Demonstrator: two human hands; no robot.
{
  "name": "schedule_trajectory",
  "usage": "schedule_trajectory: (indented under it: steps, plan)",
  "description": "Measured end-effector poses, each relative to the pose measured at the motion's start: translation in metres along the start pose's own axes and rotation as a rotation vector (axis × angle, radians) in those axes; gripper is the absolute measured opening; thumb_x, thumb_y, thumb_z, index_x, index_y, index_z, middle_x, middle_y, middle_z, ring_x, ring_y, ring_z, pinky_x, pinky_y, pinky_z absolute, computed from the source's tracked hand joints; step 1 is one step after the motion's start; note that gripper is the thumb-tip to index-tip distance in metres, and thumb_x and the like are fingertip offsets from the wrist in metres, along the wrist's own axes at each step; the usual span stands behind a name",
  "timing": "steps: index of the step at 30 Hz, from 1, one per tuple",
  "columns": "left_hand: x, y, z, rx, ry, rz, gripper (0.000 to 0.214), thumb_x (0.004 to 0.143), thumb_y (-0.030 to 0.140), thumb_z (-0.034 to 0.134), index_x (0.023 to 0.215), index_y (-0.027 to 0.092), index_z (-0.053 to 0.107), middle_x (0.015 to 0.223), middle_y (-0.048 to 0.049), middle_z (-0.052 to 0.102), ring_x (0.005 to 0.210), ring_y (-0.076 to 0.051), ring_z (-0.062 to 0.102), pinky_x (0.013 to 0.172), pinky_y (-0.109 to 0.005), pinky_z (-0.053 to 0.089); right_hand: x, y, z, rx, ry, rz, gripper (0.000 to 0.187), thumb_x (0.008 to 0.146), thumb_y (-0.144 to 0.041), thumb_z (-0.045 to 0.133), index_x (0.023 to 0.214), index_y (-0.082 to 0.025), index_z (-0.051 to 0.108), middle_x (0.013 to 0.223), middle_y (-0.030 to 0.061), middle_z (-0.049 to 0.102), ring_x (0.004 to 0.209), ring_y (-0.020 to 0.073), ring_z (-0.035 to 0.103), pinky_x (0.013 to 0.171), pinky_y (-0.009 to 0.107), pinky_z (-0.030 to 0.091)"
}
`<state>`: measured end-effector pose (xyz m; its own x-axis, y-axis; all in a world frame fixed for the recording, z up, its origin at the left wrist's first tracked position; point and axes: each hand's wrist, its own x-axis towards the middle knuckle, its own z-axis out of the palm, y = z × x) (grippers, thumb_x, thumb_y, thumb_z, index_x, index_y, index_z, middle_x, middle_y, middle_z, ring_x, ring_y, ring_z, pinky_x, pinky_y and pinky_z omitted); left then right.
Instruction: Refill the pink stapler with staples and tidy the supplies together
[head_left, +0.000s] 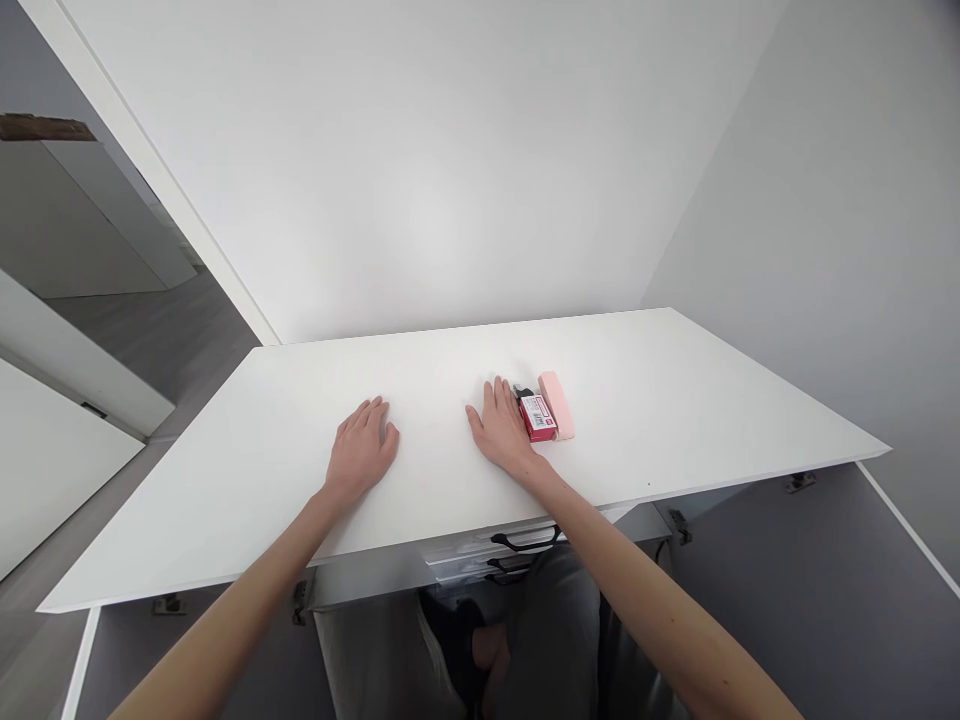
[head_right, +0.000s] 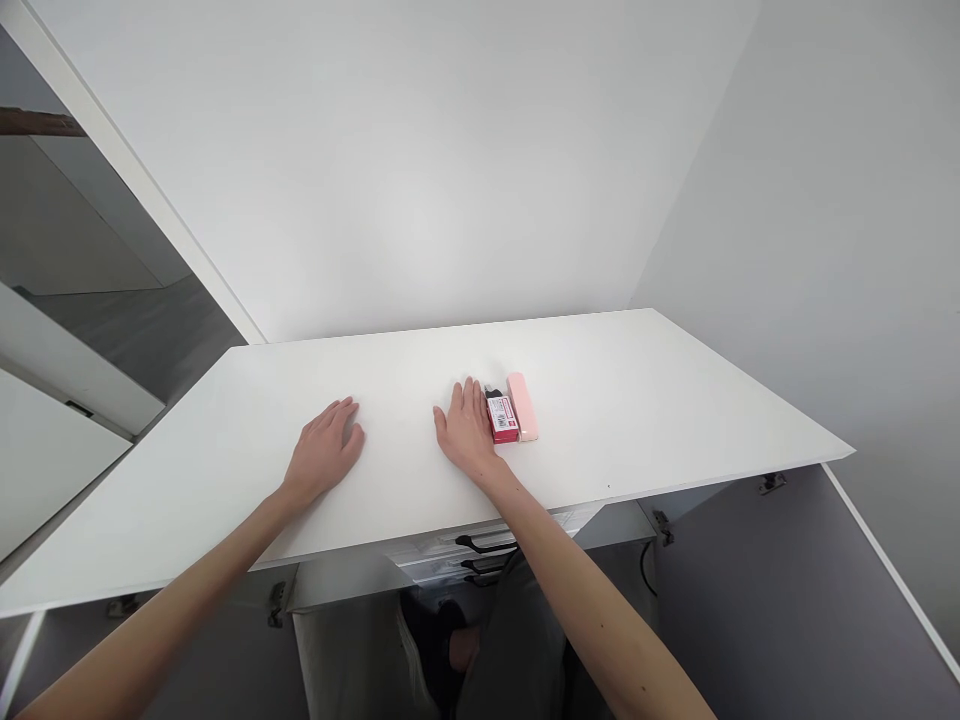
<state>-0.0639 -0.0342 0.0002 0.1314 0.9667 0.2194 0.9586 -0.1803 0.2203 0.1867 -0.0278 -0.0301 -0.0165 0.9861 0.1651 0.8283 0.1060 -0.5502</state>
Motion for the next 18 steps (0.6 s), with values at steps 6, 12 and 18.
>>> schedule_trajectory:
  steps: [6, 12, 18]
  plan:
    - [0.000, 0.001, -0.002, -0.002, -0.003, -0.004, 0.055, 0.102, 0.036, 0.031, 0.148, 0.015, 0.052, 0.163, -0.0094, 0.046, 0.156, -0.028, 0.034, 0.127, -0.048, 0.028, 0.002, 0.022, -0.010, -0.023, 0.023, 0.006, 0.070, 0.108, -0.044, 0.032, 0.161, 0.001, 0.027, 0.173, 0.0261, 0.014, 0.163, 0.0362, 0.009, 0.130, 0.053, 0.015]
    - [0.001, 0.001, -0.001, -0.001, 0.011, 0.007, 0.055, 0.101, 0.036, 0.032, 0.148, 0.014, 0.053, 0.162, -0.0107, 0.047, 0.155, -0.029, 0.036, 0.127, -0.049, 0.030, 0.007, 0.055, -0.027, -0.034, 0.063, 0.043, 0.070, 0.107, -0.043, 0.032, 0.160, 0.001, 0.028, 0.172, 0.0271, 0.018, 0.162, 0.0369, 0.011, 0.130, 0.053, 0.016]
    - [0.004, 0.002, -0.002, 0.002, 0.005, 0.004, 0.056, 0.102, 0.038, 0.031, 0.148, 0.014, 0.052, 0.162, -0.0104, 0.047, 0.155, -0.029, 0.036, 0.126, -0.050, 0.029, 0.012, 0.106, -0.057, -0.040, 0.081, 0.079, 0.072, 0.105, -0.044, 0.032, 0.160, 0.003, 0.030, 0.171, 0.0276, 0.023, 0.162, 0.0370, 0.015, 0.130, 0.052, 0.020]
